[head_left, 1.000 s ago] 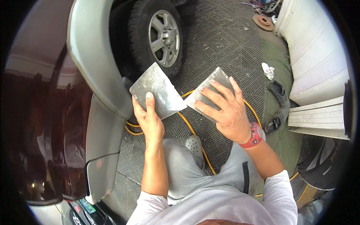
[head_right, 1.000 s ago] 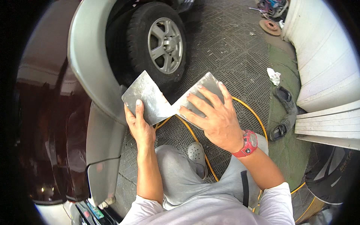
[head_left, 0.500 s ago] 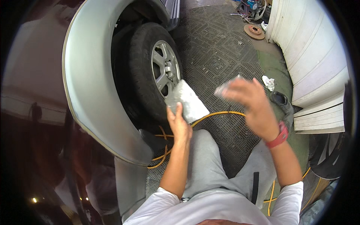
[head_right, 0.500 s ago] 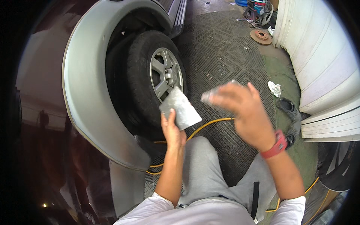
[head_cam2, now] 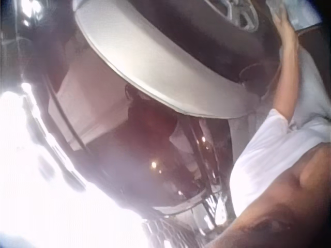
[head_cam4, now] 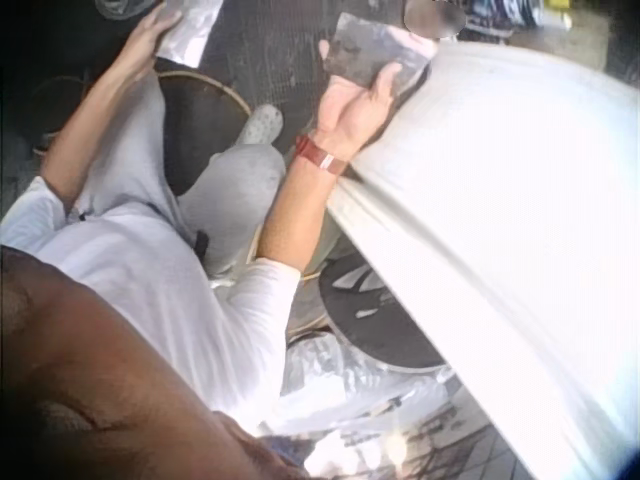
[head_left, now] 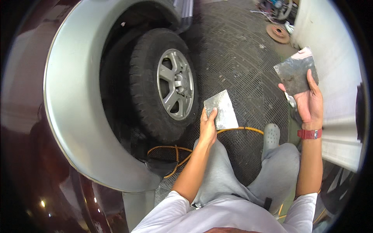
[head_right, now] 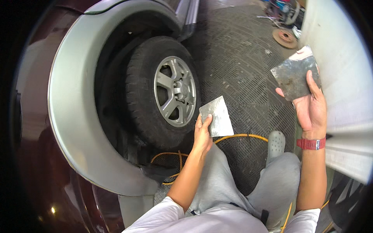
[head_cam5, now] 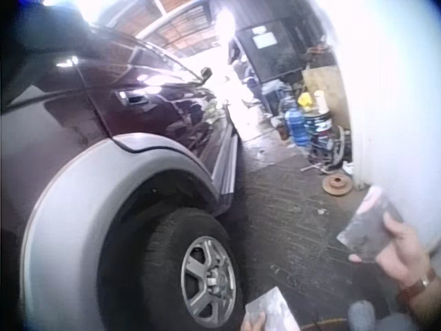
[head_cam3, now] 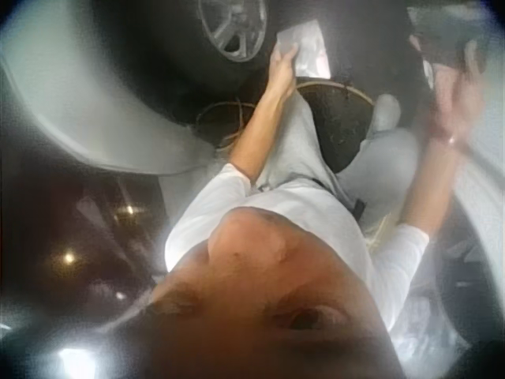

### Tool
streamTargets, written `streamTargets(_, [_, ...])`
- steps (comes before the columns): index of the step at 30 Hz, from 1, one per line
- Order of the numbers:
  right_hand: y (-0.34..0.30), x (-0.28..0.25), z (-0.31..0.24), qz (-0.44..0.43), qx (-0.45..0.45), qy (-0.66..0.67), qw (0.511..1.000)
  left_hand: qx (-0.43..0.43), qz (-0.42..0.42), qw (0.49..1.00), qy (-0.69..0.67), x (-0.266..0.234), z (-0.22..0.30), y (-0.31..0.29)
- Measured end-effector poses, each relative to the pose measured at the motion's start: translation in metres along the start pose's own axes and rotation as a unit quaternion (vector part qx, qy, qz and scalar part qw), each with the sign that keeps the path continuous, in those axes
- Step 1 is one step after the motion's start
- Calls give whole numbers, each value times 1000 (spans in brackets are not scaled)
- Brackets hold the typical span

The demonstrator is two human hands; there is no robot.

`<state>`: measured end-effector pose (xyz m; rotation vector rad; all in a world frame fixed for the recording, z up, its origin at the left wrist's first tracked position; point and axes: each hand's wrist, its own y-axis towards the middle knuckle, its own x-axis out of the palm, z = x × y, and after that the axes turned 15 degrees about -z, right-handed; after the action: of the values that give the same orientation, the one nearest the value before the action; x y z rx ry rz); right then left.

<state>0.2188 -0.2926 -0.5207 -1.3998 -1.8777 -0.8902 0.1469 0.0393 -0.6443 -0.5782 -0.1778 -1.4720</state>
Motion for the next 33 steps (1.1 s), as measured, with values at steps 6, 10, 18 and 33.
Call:
streamTargets(6, [131,34,43,-228,59,76,969,58,67,996,28,-30,36,13])
streamTargets(10, [189,91,89,-327,121,154,925,91,139,986,31,-38,52,1])
streamTargets(18, [235,196,170,-451,-414,-482,627,157,306,939,-6,-16,32,-46])
streamTargets(33, [271,250,256,-456,-540,-425,566,207,432,874,-82,61,9,-82])
